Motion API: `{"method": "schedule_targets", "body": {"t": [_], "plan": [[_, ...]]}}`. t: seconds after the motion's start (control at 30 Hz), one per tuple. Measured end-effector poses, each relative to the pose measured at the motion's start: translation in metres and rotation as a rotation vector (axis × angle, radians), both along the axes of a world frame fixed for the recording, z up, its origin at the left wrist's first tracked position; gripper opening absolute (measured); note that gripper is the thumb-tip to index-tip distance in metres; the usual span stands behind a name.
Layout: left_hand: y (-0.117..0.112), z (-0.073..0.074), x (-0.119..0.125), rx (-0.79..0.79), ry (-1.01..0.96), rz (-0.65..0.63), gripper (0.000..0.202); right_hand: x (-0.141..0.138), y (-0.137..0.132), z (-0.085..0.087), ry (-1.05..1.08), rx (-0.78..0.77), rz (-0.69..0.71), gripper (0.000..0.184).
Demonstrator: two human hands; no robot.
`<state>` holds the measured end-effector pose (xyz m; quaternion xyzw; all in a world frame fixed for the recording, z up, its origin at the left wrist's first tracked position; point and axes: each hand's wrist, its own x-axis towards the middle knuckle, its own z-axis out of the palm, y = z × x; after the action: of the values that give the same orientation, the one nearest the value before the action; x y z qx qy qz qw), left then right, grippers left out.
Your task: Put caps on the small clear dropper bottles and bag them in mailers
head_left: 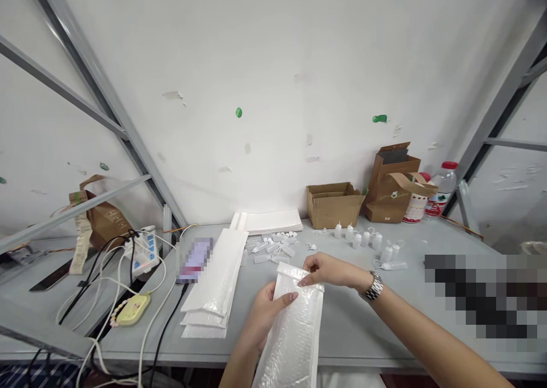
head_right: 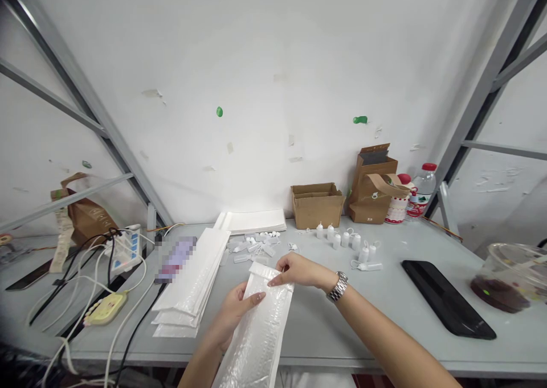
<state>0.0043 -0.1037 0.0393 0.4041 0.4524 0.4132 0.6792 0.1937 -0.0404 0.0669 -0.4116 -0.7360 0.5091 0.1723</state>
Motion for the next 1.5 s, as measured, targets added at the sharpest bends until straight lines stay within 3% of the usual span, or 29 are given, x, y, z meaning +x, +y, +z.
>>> {"method": "schedule_targets", "body": {"t": [0.1, 0.2, 0.27, 0.37, 0.5, 0.6, 0.7, 0.87, 0.93, 1.03, 1.13, 1.27, 1.5], "plan": [[-0.001, 0.004, 0.000, 0.076, 0.072, 0.064, 0.045, -0.008, -0.014, 0.006, -0.018, 0.187, -0.047, 0.033], [-0.001, 0.018, -0.008, 0.188, 0.247, 0.177, 0.043, -0.016, -0.028, 0.023, -0.024, 0.278, -0.064, 0.035], [0.000, 0.036, -0.017, 0.264, 0.348, 0.218, 0.044, -0.021, -0.033, 0.040, -0.040, 0.314, -0.055, 0.034], [0.005, 0.077, -0.036, 0.348, 0.416, 0.236, 0.036, -0.034, -0.035, 0.071, -0.030, 0.463, -0.068, 0.033], [0.015, 0.135, -0.069, 0.619, 0.319, 0.313, 0.030, -0.067, -0.033, 0.106, 0.119, 0.987, -0.197, 0.018], [0.019, 0.150, -0.100, 0.783, 0.291, 0.338, 0.025, -0.099, -0.026, 0.109, 0.146, 1.382, -0.191, 0.018], [0.018, 0.127, -0.132, 0.803, 0.445, 0.382, 0.020, -0.130, -0.018, 0.083, 0.056, 1.582, -0.057, 0.026], [0.007, 0.032, -0.174, 0.771, 0.790, 0.438, 0.019, -0.165, -0.011, 0.008, -0.124, 1.751, 0.280, 0.029], [0.001, -0.003, -0.184, 0.895, 0.908, 0.491, 0.024, -0.172, -0.008, -0.017, -0.130, 1.756, 0.369, 0.027], [-0.005, -0.034, -0.194, 1.065, 1.064, 0.455, 0.028, -0.178, -0.002, -0.037, -0.115, 1.756, 0.408, 0.024], [-0.005, -0.041, -0.197, 1.157, 1.201, 0.447, 0.034, -0.181, 0.006, -0.041, -0.099, 1.757, 0.357, 0.021], [-0.009, -0.036, -0.189, 1.241, 1.326, 0.403, 0.037, -0.176, 0.011, -0.046, -0.053, 1.768, 0.315, 0.020], [-0.022, -0.039, -0.168, 1.165, 1.506, 0.201, 0.072, -0.167, 0.012, -0.062, 0.102, 1.736, 0.396, 0.021]]}}
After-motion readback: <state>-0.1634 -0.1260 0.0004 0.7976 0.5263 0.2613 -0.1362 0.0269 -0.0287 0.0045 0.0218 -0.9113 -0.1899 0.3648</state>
